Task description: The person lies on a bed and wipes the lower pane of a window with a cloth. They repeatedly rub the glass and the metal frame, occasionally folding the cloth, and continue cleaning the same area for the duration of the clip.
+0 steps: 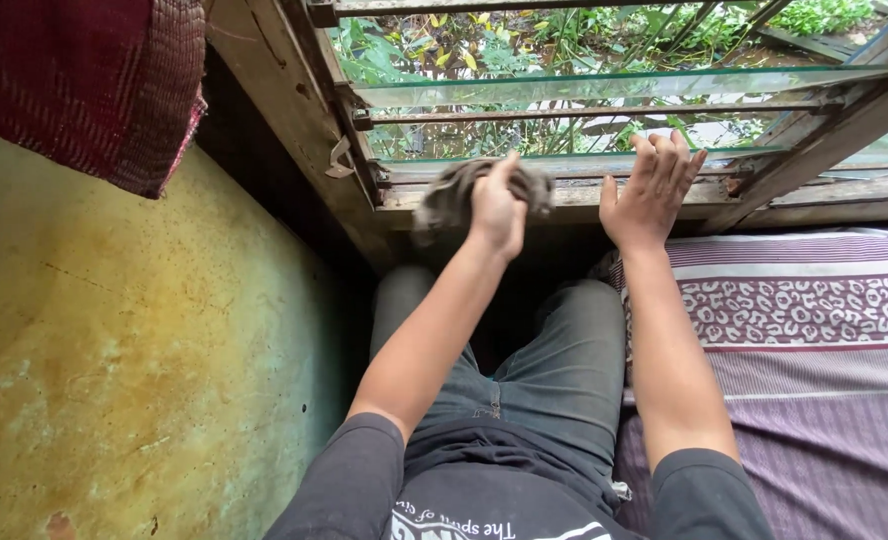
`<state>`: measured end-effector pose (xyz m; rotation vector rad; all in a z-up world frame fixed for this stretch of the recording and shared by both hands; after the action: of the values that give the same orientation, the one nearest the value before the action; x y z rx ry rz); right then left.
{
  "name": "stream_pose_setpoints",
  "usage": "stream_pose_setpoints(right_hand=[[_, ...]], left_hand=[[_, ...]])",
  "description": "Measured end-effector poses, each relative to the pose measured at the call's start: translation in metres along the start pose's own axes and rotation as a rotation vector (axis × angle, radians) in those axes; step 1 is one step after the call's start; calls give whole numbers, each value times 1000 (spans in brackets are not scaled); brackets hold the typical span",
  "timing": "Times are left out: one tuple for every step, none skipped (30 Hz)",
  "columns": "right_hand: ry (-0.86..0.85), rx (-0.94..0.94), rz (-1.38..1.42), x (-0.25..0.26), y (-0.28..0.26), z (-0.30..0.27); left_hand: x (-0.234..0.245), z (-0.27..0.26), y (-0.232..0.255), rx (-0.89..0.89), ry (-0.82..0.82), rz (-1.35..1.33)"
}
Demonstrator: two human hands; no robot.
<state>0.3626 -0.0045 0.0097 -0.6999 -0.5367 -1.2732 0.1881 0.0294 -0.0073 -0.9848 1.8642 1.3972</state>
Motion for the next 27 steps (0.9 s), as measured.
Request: stream_pose_setpoints(right_hand=[[-3, 0, -3, 0, 2, -1], [-22, -5, 16, -1, 4, -2], [-41, -10, 35, -2, 7, -2], [-42, -10, 35, -3, 8, -2], [-49, -13, 47, -4, 10, -2], [-57, -17, 61, -5, 10, -3], [-61, -19, 63, 0, 8, -4], [-62, -36, 133, 5, 6, -4], [-63, -54, 204, 9, 3, -4], [-66, -53, 207, 8, -3, -8], [-36, -103, 294, 7, -7, -13], [-2, -156, 379, 6, -11, -17], [-3, -157, 380, 6, -26, -23], [29, -90, 510, 7, -41, -29], [62, -23, 640, 8, -56, -36], [58, -29, 642, 7, -69, -44], [5, -94, 886, 5, -81, -52], [-45, -154, 1129, 3, -94, -57], [-42, -156, 1130, -6, -97, -64], [-24, -226, 1330, -17, -99, -72], [-5, -298, 1528, -27, -102, -80], [-4, -298, 1526, -41, -100, -92], [-50, -389, 1619, -57, -98, -105], [-100, -483, 1710, -72, -96, -119], [-100, -486, 1708, -69, -96, -122], [-175, -620, 1666, -68, -96, -124], [-250, -754, 1619, -67, -95, -127]], left_hand=[[2, -5, -6, 3, 1, -2], [2, -9, -13, 46, -32, 49], [2, -13, -19, 89, -66, 101], [-1, -23, -12, 89, -65, 100], [-5, -32, -5, 100, -75, 151], [-7, -43, 3, 111, -83, 205], [-4, -50, 9, 112, -80, 206], [-3, -56, 15, 134, -123, 272], [-1, -62, 21, 157, -166, 337], [10, -53, 18, 156, -161, 337], [20, -44, 14, 130, -213, 454], [30, -35, 10, 106, -269, 574], [34, -32, 10, 107, -268, 575], [38, -30, 9, 66, -341, 779], [42, -28, 8, 23, -414, 982], [47, -29, 8, 30, -410, 984], [52, -29, 8, 9, -449, 1085], [54, -28, 9, -18, -492, 1186], [49, -31, 16, -17, -493, 1188], [44, -34, 22, -44, -504, 1189], [39, -38, 29, -70, -516, 1188], [40, -38, 31, -70, -518, 1188], [40, -38, 34, -85, -513, 1121], [42, -40, 36, -98, -505, 1053], [49, -37, 34, -96, -505, 1052], [54, -33, 32, -92, -506, 1025], [60, -30, 31, -87, -507, 998]])
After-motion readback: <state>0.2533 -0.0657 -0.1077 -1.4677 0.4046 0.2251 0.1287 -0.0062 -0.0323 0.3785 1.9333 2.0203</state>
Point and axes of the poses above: each hand's wrist, its own z-axis towards the middle knuckle, its own x-axis out of the back of the hand, y = z × x, the point moved 2 cm from there along z, towards the middle knuckle, and after that the axes turned 2 degrees about x, right-handed, at the moved point
